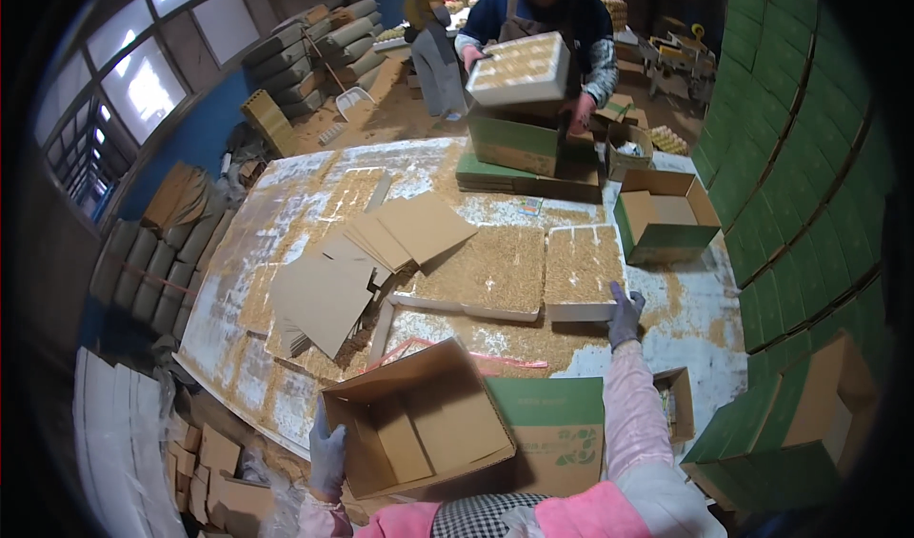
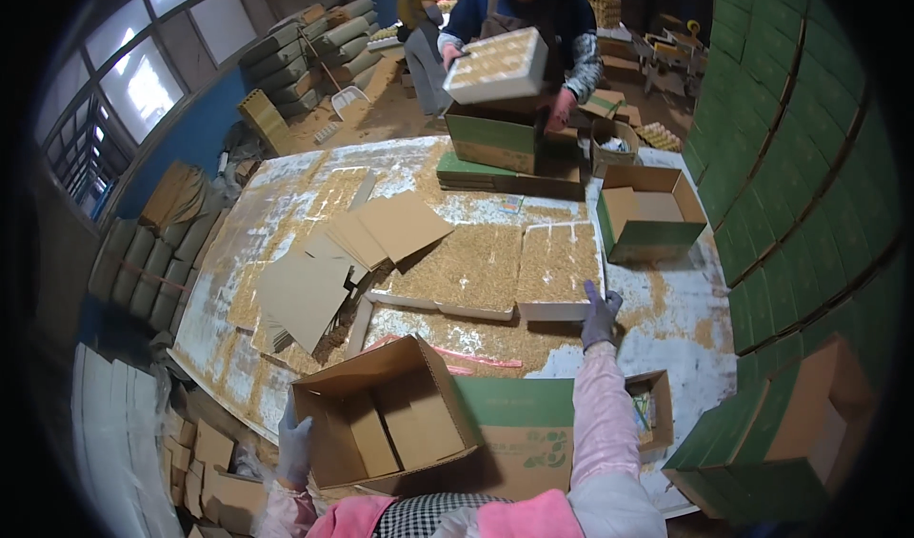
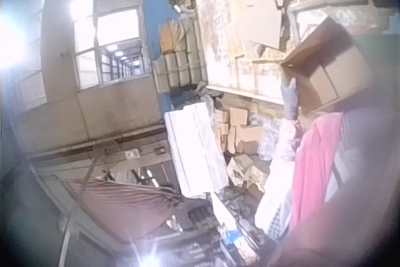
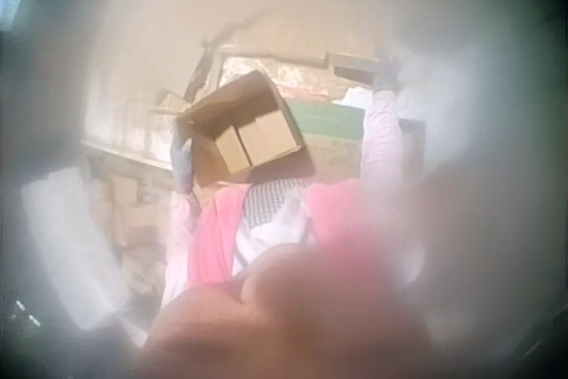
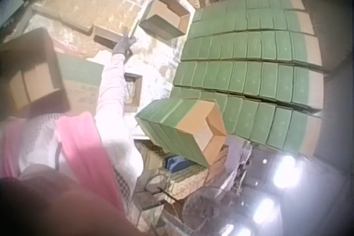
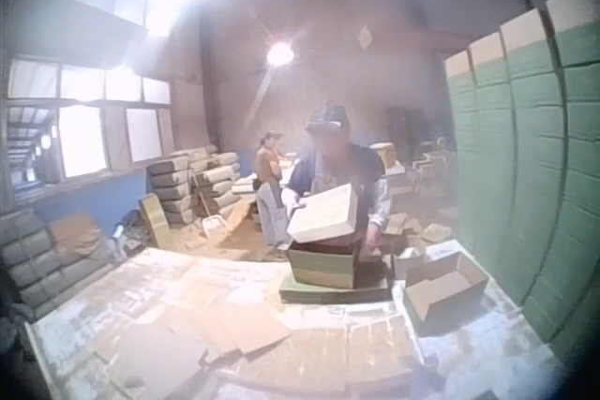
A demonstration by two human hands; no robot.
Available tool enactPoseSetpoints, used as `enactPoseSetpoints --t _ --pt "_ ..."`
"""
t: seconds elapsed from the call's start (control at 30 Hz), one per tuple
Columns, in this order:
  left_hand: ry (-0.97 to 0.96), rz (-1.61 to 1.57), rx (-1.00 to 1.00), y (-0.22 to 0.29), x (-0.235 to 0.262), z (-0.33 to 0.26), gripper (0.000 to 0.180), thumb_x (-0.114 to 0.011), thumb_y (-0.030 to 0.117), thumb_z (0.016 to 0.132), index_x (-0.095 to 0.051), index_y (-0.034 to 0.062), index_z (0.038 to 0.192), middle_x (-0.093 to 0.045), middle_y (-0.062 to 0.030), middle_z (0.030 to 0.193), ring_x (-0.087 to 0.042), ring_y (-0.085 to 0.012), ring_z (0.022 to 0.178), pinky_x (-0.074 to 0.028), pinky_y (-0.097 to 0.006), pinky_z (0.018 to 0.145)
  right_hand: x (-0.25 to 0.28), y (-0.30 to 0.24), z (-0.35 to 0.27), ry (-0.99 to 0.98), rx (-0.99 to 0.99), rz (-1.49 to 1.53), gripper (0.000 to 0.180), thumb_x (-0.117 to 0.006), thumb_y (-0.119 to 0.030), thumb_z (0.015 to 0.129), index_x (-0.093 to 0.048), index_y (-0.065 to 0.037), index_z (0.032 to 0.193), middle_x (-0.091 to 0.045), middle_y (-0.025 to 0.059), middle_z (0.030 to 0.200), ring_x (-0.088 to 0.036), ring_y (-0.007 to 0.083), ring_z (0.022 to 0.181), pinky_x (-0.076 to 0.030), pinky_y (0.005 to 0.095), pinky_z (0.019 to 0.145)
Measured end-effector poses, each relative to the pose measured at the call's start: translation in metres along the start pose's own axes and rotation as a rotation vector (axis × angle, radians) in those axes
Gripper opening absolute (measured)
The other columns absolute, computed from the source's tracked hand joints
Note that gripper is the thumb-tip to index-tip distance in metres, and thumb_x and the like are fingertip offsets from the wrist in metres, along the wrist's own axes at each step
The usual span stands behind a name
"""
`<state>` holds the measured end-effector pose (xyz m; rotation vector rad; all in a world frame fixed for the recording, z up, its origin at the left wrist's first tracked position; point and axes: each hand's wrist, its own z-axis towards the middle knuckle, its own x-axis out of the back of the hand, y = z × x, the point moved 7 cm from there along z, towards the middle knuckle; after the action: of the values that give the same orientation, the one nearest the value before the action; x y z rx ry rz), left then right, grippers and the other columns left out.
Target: The person folds cardboard boxes, places foam trays filled with sawdust into the boxes, covers them with cardboard sheets, closes the boxes, and stacks the packed boxes onto piles.
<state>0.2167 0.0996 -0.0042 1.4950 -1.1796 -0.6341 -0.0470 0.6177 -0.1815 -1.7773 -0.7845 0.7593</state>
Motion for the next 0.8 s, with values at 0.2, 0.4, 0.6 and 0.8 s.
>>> enactPoseSetpoints --t 0.2,0.4,0.6,0.8 --pt "-0.160 0.059 -0.197 -0.003 -0.004 0.024 0.074 -0.044 -0.001 0.077 -0.016 -0.0049 0.145 -0.028 -0.0192 0.149 -0.027 -0.0235 0.138 -0.021 -0.029 0.111 0.011 -0.101 -0.092 -0.484 -0.045 0.312 0.049 -0.058 -0.034 0.089 -0.050 -0.001 0.125 -0.059 0.0114 0.117 -0.059 0.0206 0.103 -0.048 0.0350 0.089" --pt "-0.351 0.095 -0.290 0.019 -0.054 0.064 0.070 -0.051 0.012 0.085 -0.018 -0.0056 0.144 -0.020 -0.0219 0.151 -0.020 -0.0266 0.140 -0.018 -0.029 0.113 0.014 -0.203 -0.213 -0.648 -0.071 0.012 0.050 -0.052 -0.036 0.092 -0.054 0.004 0.122 -0.063 0.0131 0.109 -0.063 0.0197 0.097 -0.050 0.0303 0.084" --pt "-0.471 -0.174 -0.328 0.024 -0.063 0.069 0.064 -0.049 0.031 0.096 -0.024 -0.0058 0.143 -0.027 -0.0171 0.149 -0.023 -0.0230 0.139 -0.018 -0.030 0.112 -0.036 -0.202 -0.291 -0.838 0.052 -0.567 0.048 -0.055 -0.035 0.089 -0.059 0.005 0.114 -0.064 0.0120 0.109 -0.061 0.0183 0.094 -0.046 0.0321 0.089" --pt "-0.657 -0.239 -0.374 0.009 -0.068 0.063 0.065 -0.045 0.029 0.098 -0.016 -0.0035 0.145 -0.018 -0.0178 0.152 -0.014 -0.0232 0.142 -0.012 -0.029 0.114 -0.114 -0.188 -0.340 -0.938 0.073 -0.981 0.043 -0.058 -0.034 0.088 -0.063 0.005 0.105 -0.064 0.0060 0.101 -0.056 0.0136 0.095 -0.044 0.0296 0.085"
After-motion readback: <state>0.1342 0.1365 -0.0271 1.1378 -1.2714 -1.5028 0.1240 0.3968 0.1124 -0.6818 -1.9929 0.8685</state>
